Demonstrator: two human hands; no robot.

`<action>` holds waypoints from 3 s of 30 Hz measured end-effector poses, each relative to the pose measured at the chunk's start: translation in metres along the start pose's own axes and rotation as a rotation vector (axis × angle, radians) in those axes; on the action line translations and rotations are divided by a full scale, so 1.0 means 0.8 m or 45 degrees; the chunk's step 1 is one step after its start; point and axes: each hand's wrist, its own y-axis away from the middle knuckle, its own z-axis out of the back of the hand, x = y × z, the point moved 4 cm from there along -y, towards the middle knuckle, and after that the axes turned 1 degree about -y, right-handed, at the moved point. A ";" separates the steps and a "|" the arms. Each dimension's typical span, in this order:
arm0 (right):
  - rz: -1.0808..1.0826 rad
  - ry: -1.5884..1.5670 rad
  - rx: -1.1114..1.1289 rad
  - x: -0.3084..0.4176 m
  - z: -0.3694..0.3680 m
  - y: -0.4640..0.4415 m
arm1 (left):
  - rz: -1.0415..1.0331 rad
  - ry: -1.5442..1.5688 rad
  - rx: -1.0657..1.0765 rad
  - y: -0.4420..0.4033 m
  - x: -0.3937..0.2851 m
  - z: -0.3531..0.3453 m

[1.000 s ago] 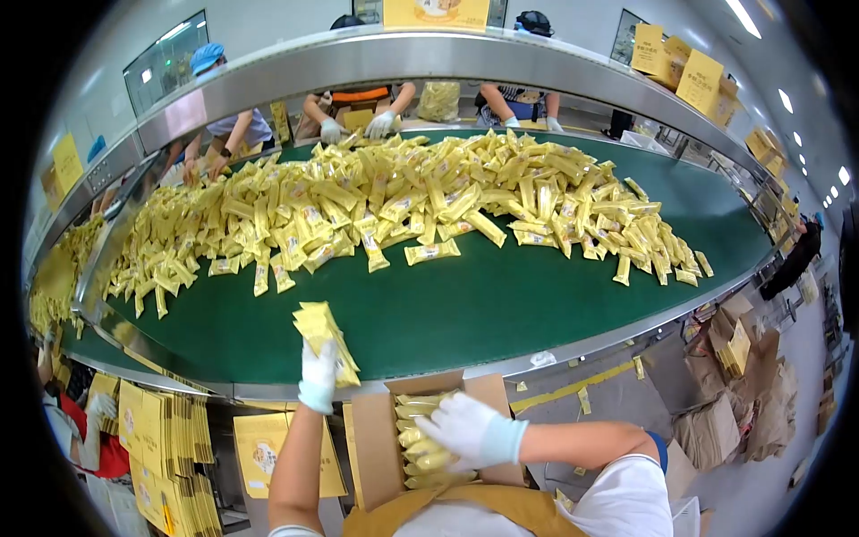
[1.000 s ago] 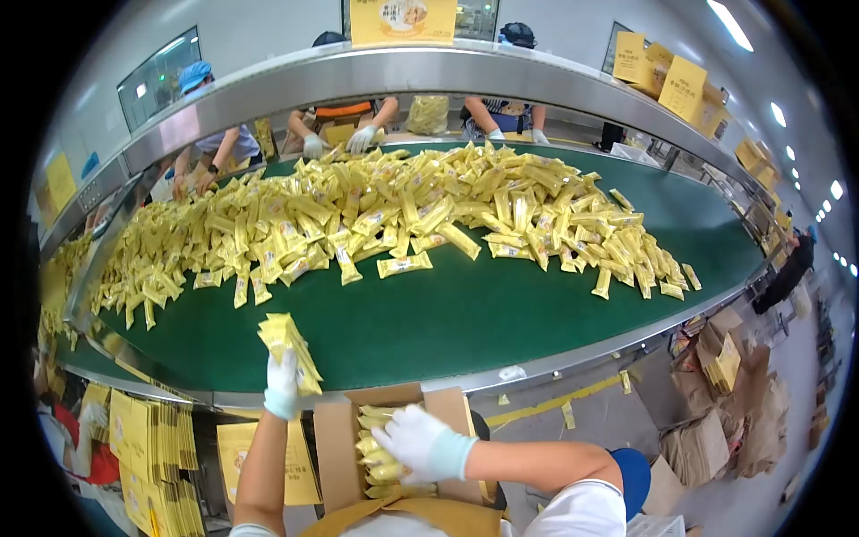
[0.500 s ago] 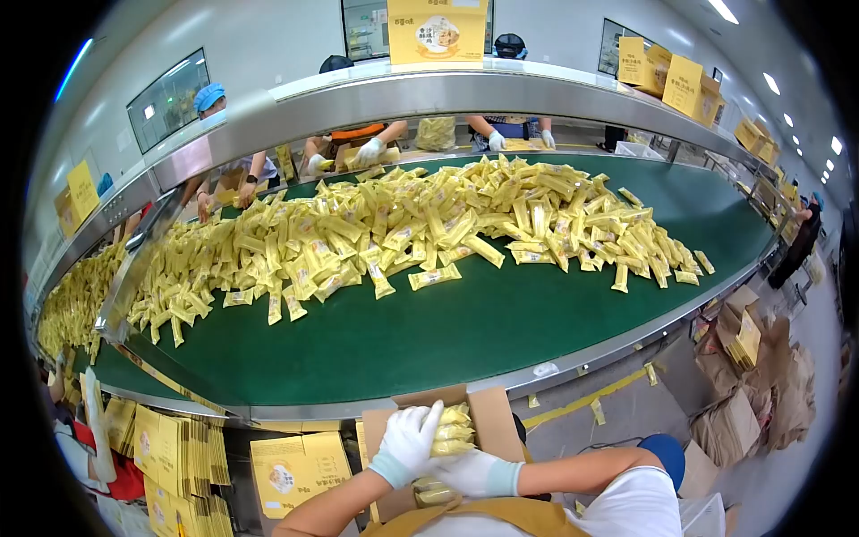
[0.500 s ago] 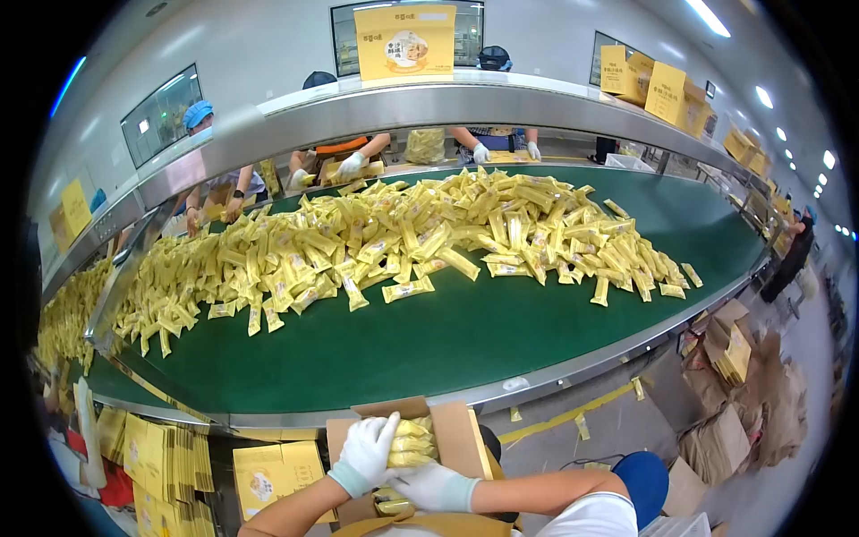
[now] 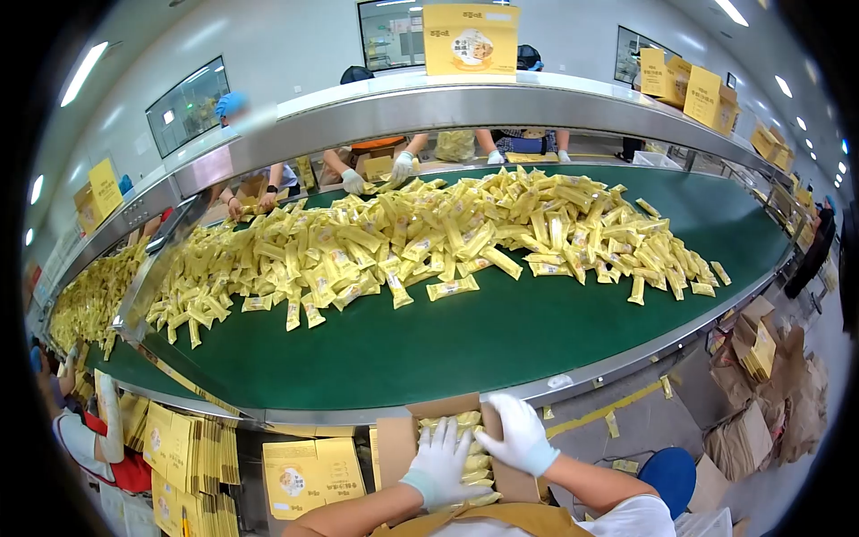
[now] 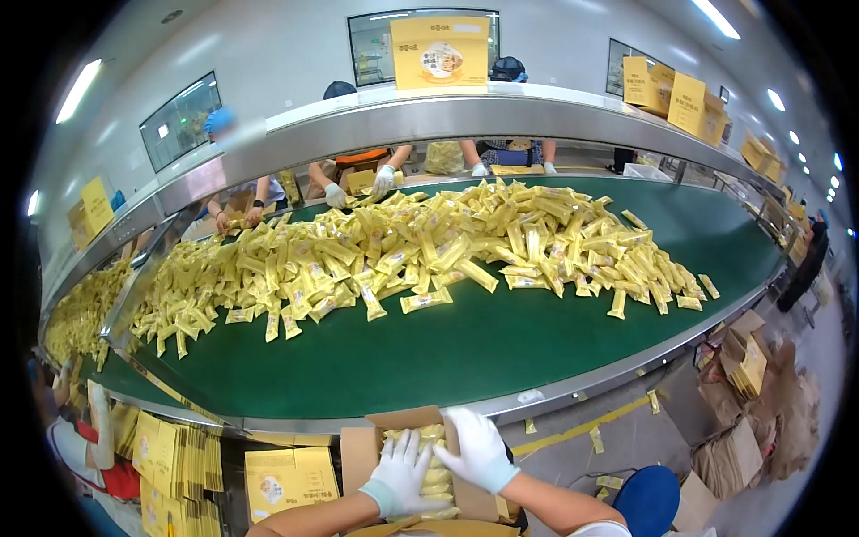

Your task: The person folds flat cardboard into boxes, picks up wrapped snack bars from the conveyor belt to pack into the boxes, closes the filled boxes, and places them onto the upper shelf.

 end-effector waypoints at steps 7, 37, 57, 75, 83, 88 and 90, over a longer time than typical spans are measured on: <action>-0.394 -0.089 0.878 -0.083 -0.109 -0.030 | 0.030 0.148 -0.024 -0.003 0.003 -0.006; -0.442 -0.332 0.250 -0.066 0.087 -0.095 | -0.010 1.252 -1.171 -0.012 0.117 0.018; 0.642 -0.018 -0.677 -0.002 0.055 -0.663 | 0.497 0.794 -1.577 -0.158 0.497 0.552; -0.528 0.060 -0.237 -0.402 0.033 -0.124 | -0.266 0.467 -0.350 -0.252 0.129 0.001; -1.036 0.181 -0.730 -0.655 0.199 0.019 | -0.283 0.055 -0.144 -0.308 0.073 -0.025; -1.102 0.034 -0.603 -0.701 0.185 -0.066 | -0.275 0.100 -0.076 -0.312 0.071 -0.018; -1.063 -0.247 -0.640 -0.750 0.164 -0.098 | -0.271 0.121 -0.054 -0.314 0.071 -0.014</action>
